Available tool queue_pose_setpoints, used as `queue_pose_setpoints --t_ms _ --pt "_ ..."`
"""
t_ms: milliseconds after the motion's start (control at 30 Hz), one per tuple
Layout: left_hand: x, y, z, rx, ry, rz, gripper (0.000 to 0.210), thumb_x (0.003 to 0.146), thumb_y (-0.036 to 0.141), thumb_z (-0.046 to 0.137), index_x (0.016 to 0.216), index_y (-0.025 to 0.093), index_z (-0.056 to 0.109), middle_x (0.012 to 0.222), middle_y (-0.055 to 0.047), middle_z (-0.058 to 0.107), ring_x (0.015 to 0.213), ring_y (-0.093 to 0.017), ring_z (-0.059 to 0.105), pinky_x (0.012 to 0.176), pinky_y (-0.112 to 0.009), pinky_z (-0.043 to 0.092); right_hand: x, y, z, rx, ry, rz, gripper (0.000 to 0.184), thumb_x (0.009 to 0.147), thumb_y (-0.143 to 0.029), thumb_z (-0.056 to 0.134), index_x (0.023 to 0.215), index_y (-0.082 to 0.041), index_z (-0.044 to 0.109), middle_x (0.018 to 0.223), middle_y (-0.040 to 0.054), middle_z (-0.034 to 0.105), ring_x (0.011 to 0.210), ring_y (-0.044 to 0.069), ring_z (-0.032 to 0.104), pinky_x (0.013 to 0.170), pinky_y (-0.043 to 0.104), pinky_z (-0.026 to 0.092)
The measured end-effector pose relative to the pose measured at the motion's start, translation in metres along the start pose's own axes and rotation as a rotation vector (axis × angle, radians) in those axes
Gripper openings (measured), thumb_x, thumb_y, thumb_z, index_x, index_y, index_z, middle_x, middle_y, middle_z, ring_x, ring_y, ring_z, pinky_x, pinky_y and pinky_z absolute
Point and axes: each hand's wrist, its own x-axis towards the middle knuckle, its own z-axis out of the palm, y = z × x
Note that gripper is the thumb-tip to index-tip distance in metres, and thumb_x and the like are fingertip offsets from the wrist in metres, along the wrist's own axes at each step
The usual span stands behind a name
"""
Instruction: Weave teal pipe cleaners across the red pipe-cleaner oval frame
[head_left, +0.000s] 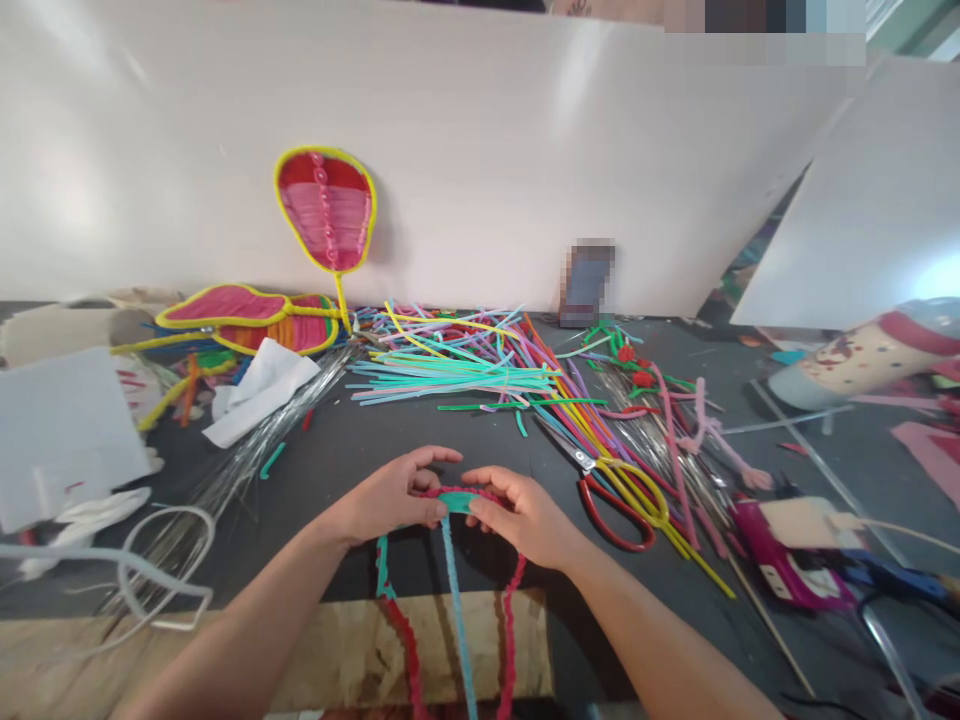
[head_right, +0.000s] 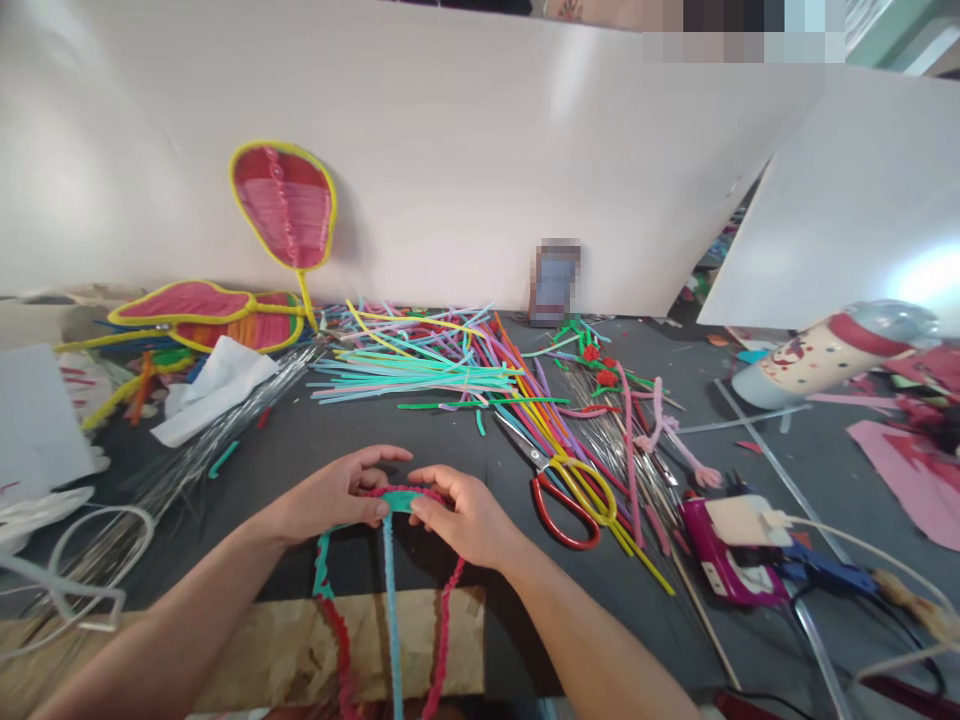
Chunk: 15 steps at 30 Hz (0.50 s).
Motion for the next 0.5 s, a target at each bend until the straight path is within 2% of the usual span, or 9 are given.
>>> queue_pose_setpoints --t_ms 200,500 --pt "0.0012 -0.0013 -0.0008 -0.028 0.025 -0.027 0.057 0.069 0.020 0.067 0.121 0.018 0.043 0.061 0.009 0.048 0.058 -0.008 0.054 0.058 -0.021 0.042 0.0000 -0.0031 -0.0001 0.003 -0.002 -0.003 0.036 0.084 -0.037 0.054 0.113 -0.015 0.056 0.077 0.0029 0.065 0.068 0.012 0.060 0.064 0.025 0.049" --pt "0.0013 0.0040 0.0011 -0.037 0.044 -0.048 0.062 0.067 0.024 0.070 0.122 0.017 0.042 0.062 0.009 0.051 0.057 -0.008 0.054 0.058 -0.022 0.043 -0.0002 -0.0021 -0.0011 0.000 0.000 -0.008 0.037 0.085 -0.038 0.053 0.114 -0.016 0.055 0.077 0.0026 0.064 0.067 0.011 0.059 0.064 0.025 0.049"
